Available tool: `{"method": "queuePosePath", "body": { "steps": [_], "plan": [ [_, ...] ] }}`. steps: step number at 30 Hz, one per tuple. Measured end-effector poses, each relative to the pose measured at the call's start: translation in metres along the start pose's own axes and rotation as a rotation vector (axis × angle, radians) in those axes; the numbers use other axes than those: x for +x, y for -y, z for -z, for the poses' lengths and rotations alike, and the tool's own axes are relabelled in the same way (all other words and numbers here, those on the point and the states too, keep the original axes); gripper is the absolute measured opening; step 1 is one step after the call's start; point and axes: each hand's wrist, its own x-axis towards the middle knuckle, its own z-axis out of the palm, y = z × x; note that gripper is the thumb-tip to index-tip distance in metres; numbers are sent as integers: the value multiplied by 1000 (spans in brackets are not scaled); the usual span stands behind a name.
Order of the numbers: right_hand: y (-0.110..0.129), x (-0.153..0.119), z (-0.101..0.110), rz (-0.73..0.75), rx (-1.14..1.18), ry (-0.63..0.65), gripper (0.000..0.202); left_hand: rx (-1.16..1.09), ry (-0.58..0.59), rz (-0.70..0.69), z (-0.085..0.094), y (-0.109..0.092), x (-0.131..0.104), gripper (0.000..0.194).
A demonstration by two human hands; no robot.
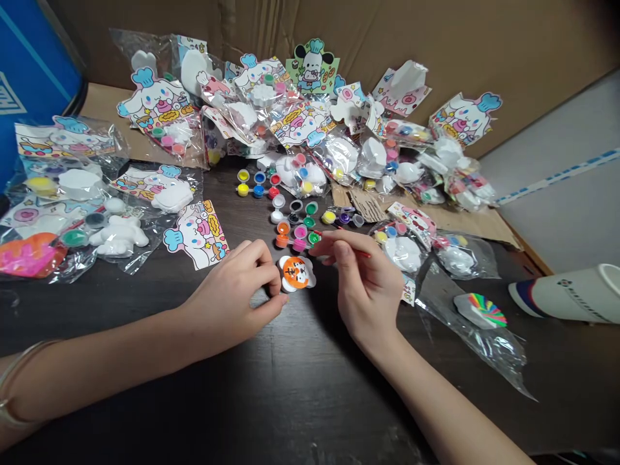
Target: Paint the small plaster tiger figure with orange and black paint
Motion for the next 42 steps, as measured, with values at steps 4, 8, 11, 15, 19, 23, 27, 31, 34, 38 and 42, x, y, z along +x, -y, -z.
{"method": "queuePosePath", "body": {
  "steps": [4, 8, 11, 15, 19, 23, 27, 31, 34, 38, 42],
  "plan": [
    [0, 0, 0, 143, -118, 96, 18, -33, 16, -101, 2, -3, -1, 21],
    [3, 1, 0, 217, -198, 131, 18, 11, -8, -138, 0, -2, -2, 26],
    [4, 1, 0, 209, -219, 97, 15, 64, -90, -111, -2, 1, -2, 31],
    [5, 0, 1, 103, -95, 25, 15, 123, -212, -60, -1, 3, -2, 33],
    [9, 0, 3, -5, 78, -27, 20, 126, -217, 25, 0, 2, -1, 20],
    [11, 2, 3, -26, 85, 21, 24, 154, -125, 91, -2, 1, -1, 17],
    [11, 0, 1, -15, 63, 87, 20, 199, -69, 56, -3, 2, -1, 28],
    [10, -1, -1, -7, 55, 67, 17, 216, -65, 31, -3, 4, -1, 26],
    [10, -1, -1, 0, 59, 78, 18, 225, -72, 16, -3, 4, -1, 25],
    [11, -2, -2, 12, 65, 103, 20, 251, -70, 0, -3, 4, -1, 30],
    [12, -2, -3, 24, 51, 114, 19, 281, -50, -20, -3, 4, -1, 35]
  ]
}}
